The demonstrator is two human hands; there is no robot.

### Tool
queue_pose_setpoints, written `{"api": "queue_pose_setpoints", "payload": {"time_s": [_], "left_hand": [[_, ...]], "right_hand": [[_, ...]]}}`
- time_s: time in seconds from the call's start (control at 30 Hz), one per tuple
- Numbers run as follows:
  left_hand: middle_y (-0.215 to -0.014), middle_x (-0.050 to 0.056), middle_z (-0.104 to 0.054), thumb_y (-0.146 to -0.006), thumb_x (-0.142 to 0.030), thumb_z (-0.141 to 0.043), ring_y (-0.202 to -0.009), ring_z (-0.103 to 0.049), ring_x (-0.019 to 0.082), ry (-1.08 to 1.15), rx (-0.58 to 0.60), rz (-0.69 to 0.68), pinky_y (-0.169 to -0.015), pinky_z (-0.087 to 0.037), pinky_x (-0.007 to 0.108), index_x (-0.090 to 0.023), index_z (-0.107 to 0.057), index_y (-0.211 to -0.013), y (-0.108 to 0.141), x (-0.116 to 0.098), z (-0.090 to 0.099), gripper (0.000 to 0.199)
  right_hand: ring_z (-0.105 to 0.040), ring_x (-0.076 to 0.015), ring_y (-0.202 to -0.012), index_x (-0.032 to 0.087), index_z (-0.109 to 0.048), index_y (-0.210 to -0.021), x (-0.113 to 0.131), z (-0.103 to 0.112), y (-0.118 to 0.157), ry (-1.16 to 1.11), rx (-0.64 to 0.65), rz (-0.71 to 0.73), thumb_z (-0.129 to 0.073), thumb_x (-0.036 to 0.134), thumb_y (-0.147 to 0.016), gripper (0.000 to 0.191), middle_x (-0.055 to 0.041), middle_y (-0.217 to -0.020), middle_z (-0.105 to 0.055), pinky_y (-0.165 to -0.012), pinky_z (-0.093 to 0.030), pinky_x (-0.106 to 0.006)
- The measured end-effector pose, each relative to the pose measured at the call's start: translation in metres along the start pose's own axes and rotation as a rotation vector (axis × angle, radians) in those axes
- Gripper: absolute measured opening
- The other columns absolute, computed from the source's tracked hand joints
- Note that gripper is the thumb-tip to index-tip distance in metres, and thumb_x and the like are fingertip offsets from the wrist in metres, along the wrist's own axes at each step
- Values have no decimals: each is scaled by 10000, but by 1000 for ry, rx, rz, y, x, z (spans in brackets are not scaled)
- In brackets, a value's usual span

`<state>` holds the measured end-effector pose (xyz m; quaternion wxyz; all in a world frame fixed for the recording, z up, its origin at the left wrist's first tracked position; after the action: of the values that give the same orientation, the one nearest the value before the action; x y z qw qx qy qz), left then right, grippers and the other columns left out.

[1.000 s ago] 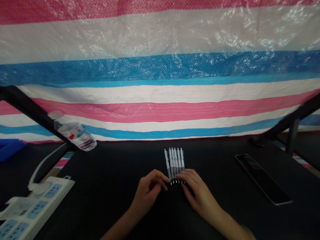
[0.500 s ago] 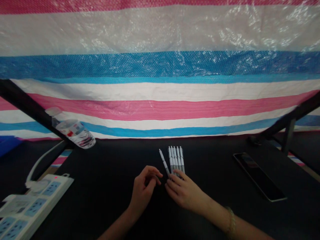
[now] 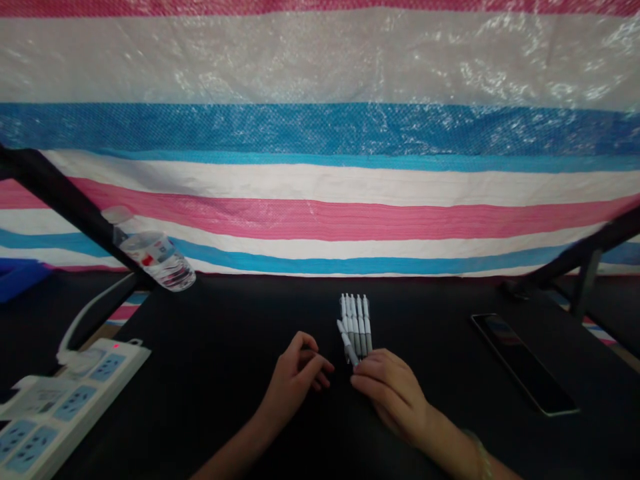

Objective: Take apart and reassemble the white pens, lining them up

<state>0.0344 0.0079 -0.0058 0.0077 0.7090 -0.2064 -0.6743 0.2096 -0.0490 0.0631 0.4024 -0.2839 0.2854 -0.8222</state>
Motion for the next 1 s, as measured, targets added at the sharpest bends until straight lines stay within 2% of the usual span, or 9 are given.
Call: {"api": "queue_pose_setpoints", "payload": {"time_s": [0.1, 0.2, 0.3, 0.43, 0.5, 0.57, 0.67, 0.77, 1.0], "left_hand": [[-851, 74, -784, -833, -405, -699, -643, -732, 190, 184, 114, 156, -553, -504, 259, -222, -461, -879, 6, 9, -14, 305], [-978, 107, -788, -790, -440, -784, -773, -757, 196, 400, 187, 236, -702, -554, 298, -205, -499, -972, 14, 9, -27, 412], [-945, 86, -793, -755, -374, -847, -735, -746, 168, 540, 153, 204, -709, -553, 279, -202, -504, -927, 16, 2, -29, 420], [-894, 61, -796, -747, -295, -871, -713, -736, 150, 593, 57, 88, -670, -542, 236, -199, -518, -898, 9, -8, -17, 396], [-930, 70, -799, -743, -275, -876, -731, -741, 156, 600, 11, 50, -685, -552, 242, -196, -547, -969, 4, -10, -9, 407], [-972, 86, -798, -741, -264, -877, -756, -748, 168, 593, -5, 38, -708, -562, 257, -190, -571, -1051, 0, -11, -5, 442], [-983, 101, -792, -742, -278, -875, -779, -751, 190, 572, 50, 62, -699, -568, 270, -176, -606, -1114, -2, -6, -8, 470], [-965, 107, -788, -739, -294, -877, -791, -749, 205, 526, 124, 82, -678, -561, 269, -164, -648, -1108, -1, 2, -15, 453], [-931, 121, -794, -724, -339, -884, -776, -751, 210, 533, 127, 146, -737, -572, 304, -132, -729, -1054, -4, 14, -18, 419]], "right_hand": [[-696, -212, -902, 183, -578, -1278, 5, 14, 4, -79, -101, -86, -507, 28, -961, 361, -91, -954, -728, -817, -585, -386], [-705, -208, -895, 224, -572, -1304, 22, 14, 3, -141, 30, -45, -519, 59, -971, 375, -66, -976, -749, -878, -570, -396], [-694, -181, -800, 231, -617, -1234, 39, 5, 3, -188, 207, 18, -547, 112, -981, 288, -44, -903, -760, -869, -567, -335], [-677, -192, -869, 250, -625, -1188, 38, -17, 16, -284, 203, -67, -540, 141, -983, 247, -51, -963, -737, -899, -550, -348], [-655, -234, -1018, 234, -594, -1169, 21, -26, 27, -406, 13, -332, -541, 196, -984, 196, -103, -1111, -677, -901, -548, -380], [-663, -217, -942, 219, -551, -1144, 3, -44, 41, -743, -102, -684, -537, 318, -997, 178, -119, -1131, -633, -817, -558, -359], [-677, -190, -696, 188, -535, -1159, 4, -88, 54, -1523, 11, -1142, -512, 573, -962, 433, -88, -941, -659, -538, -512, -268], [-660, -159, -553, 124, -573, -1150, 16, -107, 57, -1861, 125, -1276, -588, 615, -907, 548, -89, -816, -690, -456, -443, -216], [-455, -67, -372, 129, -616, -908, 19, -110, 70, -1969, 118, -1375, -736, 579, -827, 472, 26, -517, -579, -393, -274, -181]]}}
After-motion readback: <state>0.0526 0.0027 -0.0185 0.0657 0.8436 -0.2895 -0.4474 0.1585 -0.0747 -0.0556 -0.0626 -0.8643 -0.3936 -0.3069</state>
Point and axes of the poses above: each hand's wrist, its own y-axis away from the middle knuckle, its own z-axis out of the back of the hand, x = y × z, the point moved 5 cm from there along -y, towards the middle knuckle
